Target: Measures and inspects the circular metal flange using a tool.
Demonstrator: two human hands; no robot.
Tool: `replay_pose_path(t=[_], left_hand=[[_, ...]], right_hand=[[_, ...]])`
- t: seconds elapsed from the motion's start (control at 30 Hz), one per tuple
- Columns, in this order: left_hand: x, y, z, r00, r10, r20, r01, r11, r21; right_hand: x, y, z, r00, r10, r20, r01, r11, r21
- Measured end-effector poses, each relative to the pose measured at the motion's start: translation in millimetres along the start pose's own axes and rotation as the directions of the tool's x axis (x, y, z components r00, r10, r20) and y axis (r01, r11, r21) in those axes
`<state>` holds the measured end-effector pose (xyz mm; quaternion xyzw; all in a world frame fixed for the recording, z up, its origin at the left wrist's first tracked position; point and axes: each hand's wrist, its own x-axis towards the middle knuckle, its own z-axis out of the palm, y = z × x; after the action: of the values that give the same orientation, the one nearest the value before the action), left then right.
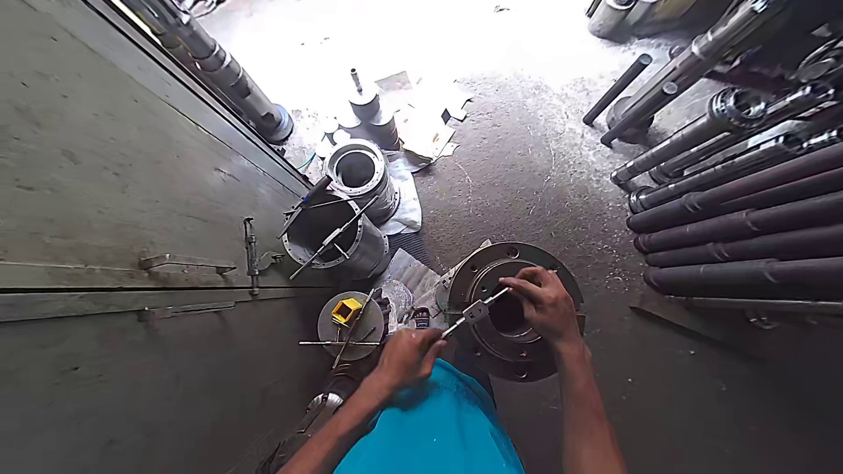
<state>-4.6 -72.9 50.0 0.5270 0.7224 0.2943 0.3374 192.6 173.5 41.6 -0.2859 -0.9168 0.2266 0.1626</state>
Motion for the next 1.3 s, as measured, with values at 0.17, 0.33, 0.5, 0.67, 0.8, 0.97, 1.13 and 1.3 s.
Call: replay_pose_path(t=[0.17,0.33,0.5,0.67,0.8,0.97,1.13,1.3], left_hand=[[-8.1,-0.6,28.9,0.968,-0.019,-0.251,0.007,0.999,-0.049],[65.2,-12.2,-5.0,0.965,-0.221,-0.145,0.064,0.728,-0.683],[145.3,1.1,-18.7,0.995,-0.046,0.094,0.094,0.782,-0.617],[121.6,-14.5,-33.1,0.996,-0.060,0.070,0.090,0.823,-0.561],[36.4,-24.2,-5.6,0.981,-0.140,-0.131,0.045,0.831,-0.555],[-11.3,-5.0,43.9,0.961,-0.202,-0.189,-0.010,0.657,-0.754],[75.9,0.8,-12.7,0.944,-0.313,-0.106,0.162,0.718,-0.677],[175.6,41.6,-14.8,0.985,0.084,0.148,-0.055,0.980,-0.193]], right_hand=[[16.4,-5.6,-13.1,0.982,-0.048,0.182,0.051,0.999,-0.011],[-61.4,-55.4,-11.8,0.958,0.239,0.160,-0.226,0.970,-0.095],[-88.9,-133.4,28.8,0.923,0.381,-0.044,-0.381,0.895,-0.235],[-71.7,-88.2,-15.0,0.877,0.406,0.258,-0.384,0.914,-0.134],[-34.0,-44.3,-20.4,0.914,0.366,0.176,-0.351,0.930,-0.112],[8.8,-30.8,-16.7,0.947,0.266,0.183,-0.246,0.961,-0.122],[-32.8,-47.5,-43.8,0.740,0.357,0.570,-0.437,0.899,0.004],[-51.9,-98.4,13.8,0.640,0.202,0.741,-0.735,0.443,0.513]])
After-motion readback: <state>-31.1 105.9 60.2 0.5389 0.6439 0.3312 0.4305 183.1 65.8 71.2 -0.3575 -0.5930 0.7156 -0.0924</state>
